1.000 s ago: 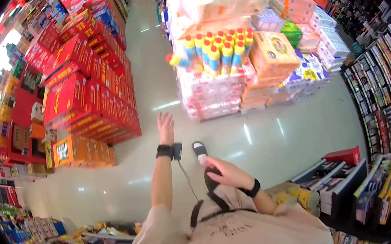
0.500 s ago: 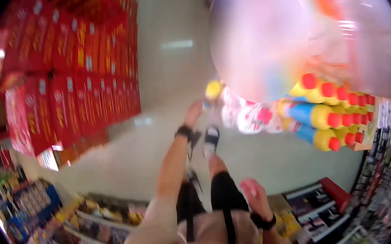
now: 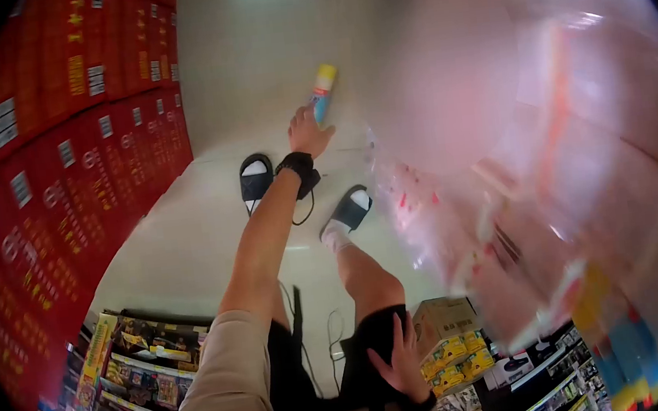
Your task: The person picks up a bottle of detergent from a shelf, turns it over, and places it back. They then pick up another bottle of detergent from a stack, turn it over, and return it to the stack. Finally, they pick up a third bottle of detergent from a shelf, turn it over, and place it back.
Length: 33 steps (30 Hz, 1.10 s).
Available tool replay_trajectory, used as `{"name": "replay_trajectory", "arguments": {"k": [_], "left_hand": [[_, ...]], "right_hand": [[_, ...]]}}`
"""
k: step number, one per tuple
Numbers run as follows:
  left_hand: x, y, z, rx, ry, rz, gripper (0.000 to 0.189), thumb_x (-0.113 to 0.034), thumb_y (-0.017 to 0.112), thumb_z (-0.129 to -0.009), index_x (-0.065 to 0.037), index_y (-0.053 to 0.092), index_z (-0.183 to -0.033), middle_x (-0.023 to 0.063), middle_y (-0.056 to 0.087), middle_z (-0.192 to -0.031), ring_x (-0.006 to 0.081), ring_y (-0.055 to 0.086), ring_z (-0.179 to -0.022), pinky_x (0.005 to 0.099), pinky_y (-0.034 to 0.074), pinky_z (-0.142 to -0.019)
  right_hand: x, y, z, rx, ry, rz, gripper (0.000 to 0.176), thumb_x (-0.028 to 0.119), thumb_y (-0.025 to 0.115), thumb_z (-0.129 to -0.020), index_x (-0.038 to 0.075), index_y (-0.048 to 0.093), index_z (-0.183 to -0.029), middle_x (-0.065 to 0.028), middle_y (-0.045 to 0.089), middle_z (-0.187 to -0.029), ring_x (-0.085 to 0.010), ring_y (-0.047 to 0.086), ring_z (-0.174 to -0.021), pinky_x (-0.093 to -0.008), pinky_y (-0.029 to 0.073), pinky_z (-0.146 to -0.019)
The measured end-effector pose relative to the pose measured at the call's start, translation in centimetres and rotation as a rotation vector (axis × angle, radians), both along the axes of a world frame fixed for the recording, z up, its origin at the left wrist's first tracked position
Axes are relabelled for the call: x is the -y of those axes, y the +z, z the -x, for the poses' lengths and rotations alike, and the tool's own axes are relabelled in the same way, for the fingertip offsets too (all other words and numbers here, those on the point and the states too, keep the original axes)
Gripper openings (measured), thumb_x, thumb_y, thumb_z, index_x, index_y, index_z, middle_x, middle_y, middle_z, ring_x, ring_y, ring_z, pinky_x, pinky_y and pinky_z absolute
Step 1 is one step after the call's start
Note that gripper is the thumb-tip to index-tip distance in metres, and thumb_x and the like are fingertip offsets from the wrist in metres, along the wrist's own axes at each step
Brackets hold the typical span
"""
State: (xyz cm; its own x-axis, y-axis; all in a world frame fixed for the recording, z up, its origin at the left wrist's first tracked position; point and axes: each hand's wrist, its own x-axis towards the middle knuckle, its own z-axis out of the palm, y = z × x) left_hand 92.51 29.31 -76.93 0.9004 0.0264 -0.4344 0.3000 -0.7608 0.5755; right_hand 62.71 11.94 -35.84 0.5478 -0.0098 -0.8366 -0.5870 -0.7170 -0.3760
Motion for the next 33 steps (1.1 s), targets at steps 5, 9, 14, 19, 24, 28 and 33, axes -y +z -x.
{"name": "replay_trajectory", "arguments": {"k": [5,9,14,19,24,28,33], "left_hand": [[0.3,-12.6,2.1,-0.165,-0.009,-0.137,0.082,-0.039,0.078,-0.082,-0.001,0.041,-0.144,0.0219,0.054,-0.134,0.0434,0.054,-0.121,0.0514,0.048,-0.1],[-1.2,-16.0,3.5,-0.309,0.086,-0.146,0.077,-0.039,0.08,-0.077,-0.002,0.046,-0.136,0.0209,0.063,-0.125,0.0415,0.062,-0.115,0.0511,0.052,-0.095],[-3.9,-9.9,3.2,-0.469,-0.015,0.17,0.059,-0.049,0.076,-0.078,0.005,0.066,-0.101,0.0231,0.073,-0.088,0.0385,0.072,-0.084,0.0468,0.057,-0.079],[-9.2,4.1,5.6,-0.79,-0.027,0.377,0.052,-0.054,0.073,-0.082,-0.003,0.076,-0.092,0.011,0.071,-0.072,0.0232,0.07,-0.064,0.0376,0.055,-0.062],[-13.5,28.1,7.8,-0.877,-0.233,0.517,0.045,-0.044,0.077,-0.082,-0.003,0.074,-0.098,0.01,0.072,-0.078,0.0193,0.069,-0.065,0.0371,0.055,-0.062],[-15.0,46.3,9.6,-0.636,-0.553,0.437,0.045,-0.042,0.081,-0.077,-0.004,0.072,-0.1,0.0171,0.07,-0.078,0.0286,0.071,-0.072,0.0414,0.056,-0.068],[-12.3,63.9,10.5,-0.27,-0.898,0.117,0.043,-0.045,0.076,-0.076,-0.006,0.072,-0.094,0.0211,0.071,-0.083,0.0431,0.068,-0.081,0.0514,0.054,-0.072]], "right_hand": [[2.5,-1.2,-0.8,-0.166,-0.216,0.031,0.099,0.028,0.079,-0.086,-0.004,0.018,-0.158,-0.0395,0.02,-0.155,-0.0566,0.029,-0.141,-0.0544,0.033,-0.116],[3.8,-2.1,-1.5,-0.27,-0.279,0.056,0.101,0.02,0.076,-0.087,-0.002,0.009,-0.159,-0.0358,0.013,-0.16,-0.0514,0.025,-0.147,-0.0518,0.027,-0.12],[2.2,-1.2,-3.3,-0.131,-0.059,0.025,0.097,0.027,0.077,-0.088,-0.004,0.016,-0.158,-0.0389,0.023,-0.153,-0.0561,0.035,-0.136,-0.0533,0.034,-0.115],[0.4,1.6,-1.5,-0.207,0.001,-0.029,0.089,0.035,0.069,-0.094,0.002,0.019,-0.159,-0.0389,0.026,-0.154,-0.0563,0.031,-0.141,-0.0532,0.033,-0.116],[-1.3,2.9,-1.9,-0.142,0.148,-0.161,0.072,0.036,0.07,-0.091,0.005,0.04,-0.149,-0.0293,0.049,-0.141,-0.0549,0.043,-0.13,-0.0521,0.039,-0.111],[-4.3,10.0,-8.7,0.501,0.002,-0.252,0.077,0.03,0.081,-0.08,0.007,0.045,-0.145,-0.0214,0.049,-0.143,-0.0499,0.042,-0.132,-0.0541,0.037,-0.112],[-8.9,15.0,-8.0,0.73,0.203,-0.203,0.08,0.03,0.086,-0.068,0.015,0.052,-0.139,-0.0184,0.05,-0.143,-0.0445,0.042,-0.136,-0.0554,0.037,-0.11]]}}
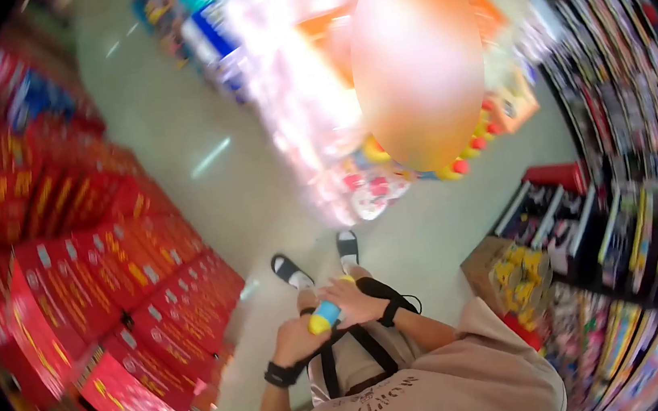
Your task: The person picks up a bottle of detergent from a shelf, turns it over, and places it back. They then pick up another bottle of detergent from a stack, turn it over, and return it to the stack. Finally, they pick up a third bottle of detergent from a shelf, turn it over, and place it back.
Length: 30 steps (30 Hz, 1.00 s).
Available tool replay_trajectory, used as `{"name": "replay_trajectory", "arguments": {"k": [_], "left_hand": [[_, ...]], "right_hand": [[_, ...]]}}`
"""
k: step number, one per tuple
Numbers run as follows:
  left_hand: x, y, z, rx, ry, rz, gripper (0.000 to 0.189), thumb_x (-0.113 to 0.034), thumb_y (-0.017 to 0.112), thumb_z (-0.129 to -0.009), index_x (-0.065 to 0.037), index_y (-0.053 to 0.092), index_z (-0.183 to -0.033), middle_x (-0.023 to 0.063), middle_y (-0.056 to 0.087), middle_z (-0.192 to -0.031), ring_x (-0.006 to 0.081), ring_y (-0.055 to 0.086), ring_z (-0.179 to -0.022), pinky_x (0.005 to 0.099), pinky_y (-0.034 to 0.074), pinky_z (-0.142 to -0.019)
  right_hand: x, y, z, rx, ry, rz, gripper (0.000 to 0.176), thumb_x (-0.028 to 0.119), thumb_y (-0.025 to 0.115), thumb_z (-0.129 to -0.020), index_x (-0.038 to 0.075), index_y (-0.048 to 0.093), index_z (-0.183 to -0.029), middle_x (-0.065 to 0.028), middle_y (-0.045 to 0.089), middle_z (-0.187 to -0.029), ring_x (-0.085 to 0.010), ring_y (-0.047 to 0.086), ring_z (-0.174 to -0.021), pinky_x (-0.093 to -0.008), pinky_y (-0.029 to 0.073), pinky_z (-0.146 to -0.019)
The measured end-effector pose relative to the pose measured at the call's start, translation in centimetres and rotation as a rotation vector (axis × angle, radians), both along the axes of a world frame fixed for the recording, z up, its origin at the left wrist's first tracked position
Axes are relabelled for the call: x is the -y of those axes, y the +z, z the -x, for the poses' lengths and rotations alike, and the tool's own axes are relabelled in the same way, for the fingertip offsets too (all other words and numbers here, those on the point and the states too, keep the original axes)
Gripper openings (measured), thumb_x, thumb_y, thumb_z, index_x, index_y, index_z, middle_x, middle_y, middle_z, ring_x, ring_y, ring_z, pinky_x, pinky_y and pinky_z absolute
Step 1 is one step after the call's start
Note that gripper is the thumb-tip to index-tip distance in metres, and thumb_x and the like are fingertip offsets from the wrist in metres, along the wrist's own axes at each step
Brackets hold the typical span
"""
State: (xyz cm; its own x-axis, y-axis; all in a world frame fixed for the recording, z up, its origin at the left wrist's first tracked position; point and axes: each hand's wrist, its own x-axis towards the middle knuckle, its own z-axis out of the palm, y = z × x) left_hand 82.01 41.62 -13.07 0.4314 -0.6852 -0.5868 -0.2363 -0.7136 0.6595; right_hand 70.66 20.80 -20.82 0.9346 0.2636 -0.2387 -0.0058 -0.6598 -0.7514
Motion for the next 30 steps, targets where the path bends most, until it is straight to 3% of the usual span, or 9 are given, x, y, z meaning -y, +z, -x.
{"name": "replay_trajectory", "arguments": {"k": [2,4,7,10,14,15,19,26,30], "left_hand": [[0.9,2.7,0.2,0.057,-0.135,0.007,0.042,-0.045,0.074,-0.077,-0.005,0.071,-0.091,0.0214,0.071,-0.082,0.0428,0.068,-0.079,0.0515,0.054,-0.069],[2.4,5.0,0.4,0.154,-0.227,-0.056,0.043,-0.045,0.076,-0.076,-0.004,0.07,-0.089,0.022,0.071,-0.082,0.0426,0.068,-0.078,0.0508,0.054,-0.066],[4.5,8.6,0.8,0.226,-0.198,0.065,0.043,-0.041,0.083,-0.074,-0.003,0.068,-0.088,0.021,0.071,-0.082,0.0428,0.068,-0.077,0.0477,0.054,-0.065],[5.0,8.0,1.9,0.134,0.069,0.418,0.039,-0.019,0.084,-0.076,0.0,0.07,-0.107,0.018,0.072,-0.091,0.0372,0.068,-0.073,0.0453,0.054,-0.064],[8.0,8.0,2.6,0.136,-0.091,0.619,0.044,-0.008,0.079,-0.078,0.003,0.065,-0.118,0.0196,0.066,-0.106,0.0312,0.066,-0.098,0.0381,0.051,-0.088],[9.5,10.0,3.1,-0.097,-0.064,0.59,0.041,-0.004,0.075,-0.08,0.003,0.063,-0.118,0.0186,0.063,-0.109,0.0297,0.063,-0.106,0.0371,0.048,-0.097],[14.0,10.7,5.3,-0.521,-0.2,0.751,0.018,0.002,0.068,-0.084,-0.001,0.063,-0.101,0.0139,0.065,-0.104,0.0271,0.063,-0.1,0.0399,0.049,-0.095],[22.2,13.3,12.3,-0.521,-0.563,0.853,0.009,0.0,0.063,-0.092,0.003,0.06,-0.085,0.0146,0.069,-0.082,0.0238,0.066,-0.08,0.0362,0.054,-0.081],[24.9,15.8,18.0,-0.625,-0.879,0.811,0.009,0.0,0.064,-0.092,0.004,0.063,-0.084,0.0165,0.07,-0.082,0.0241,0.067,-0.081,0.0352,0.053,-0.082]], "right_hand": [[-0.3,-0.5,0.2,-0.212,-0.068,-0.103,0.063,0.03,0.086,-0.068,0.017,0.06,-0.125,-0.0134,0.064,-0.124,-0.0381,0.057,-0.12,-0.0517,0.045,-0.1],[-1.1,-0.5,2.4,-0.049,-0.208,-0.063,0.051,0.025,0.085,-0.068,0.018,0.064,-0.114,-0.009,0.069,-0.107,-0.0331,0.064,-0.103,-0.0473,0.049,-0.088],[-2.1,-0.8,4.9,-0.085,-0.402,-0.347,0.058,0.023,0.087,-0.068,0.014,0.06,-0.119,-0.0112,0.064,-0.111,-0.0358,0.06,-0.11,-0.0469,0.046,-0.091],[-2.2,1.1,6.0,-0.024,-0.586,-0.51,0.064,0.016,0.091,-0.068,0.006,0.057,-0.122,-0.0174,0.064,-0.111,-0.0373,0.062,-0.105,-0.0453,0.05,-0.092],[-0.7,8.9,8.2,-0.04,-0.773,-0.485,0.061,0.02,0.09,-0.07,0.006,0.059,-0.122,-0.0174,0.065,-0.11,-0.0369,0.063,-0.105,-0.0427,0.05,-0.091],[0.0,10.3,8.6,-0.018,-0.806,-0.441,0.061,0.022,0.089,-0.071,0.007,0.06,-0.122,-0.0171,0.065,-0.111,-0.0367,0.063,-0.107,-0.0419,0.05,-0.092],[0.7,14.1,11.4,0.042,-0.845,-0.474,0.073,0.022,0.089,-0.07,0.008,0.055,-0.133,-0.016,0.066,-0.114,-0.0361,0.065,-0.107,-0.0426,0.051,-0.092],[-0.9,18.7,18.9,0.231,-1.338,-0.515,0.073,0.02,0.086,-0.074,0.009,0.052,-0.137,-0.0136,0.068,-0.106,-0.0298,0.066,-0.101,-0.0394,0.051,-0.088],[-1.5,18.1,23.6,0.399,-1.433,-0.567,0.078,0.015,0.082,-0.079,0.012,0.046,-0.149,-0.0163,0.059,-0.139,-0.0313,0.057,-0.129,-0.0379,0.042,-0.111]]}}
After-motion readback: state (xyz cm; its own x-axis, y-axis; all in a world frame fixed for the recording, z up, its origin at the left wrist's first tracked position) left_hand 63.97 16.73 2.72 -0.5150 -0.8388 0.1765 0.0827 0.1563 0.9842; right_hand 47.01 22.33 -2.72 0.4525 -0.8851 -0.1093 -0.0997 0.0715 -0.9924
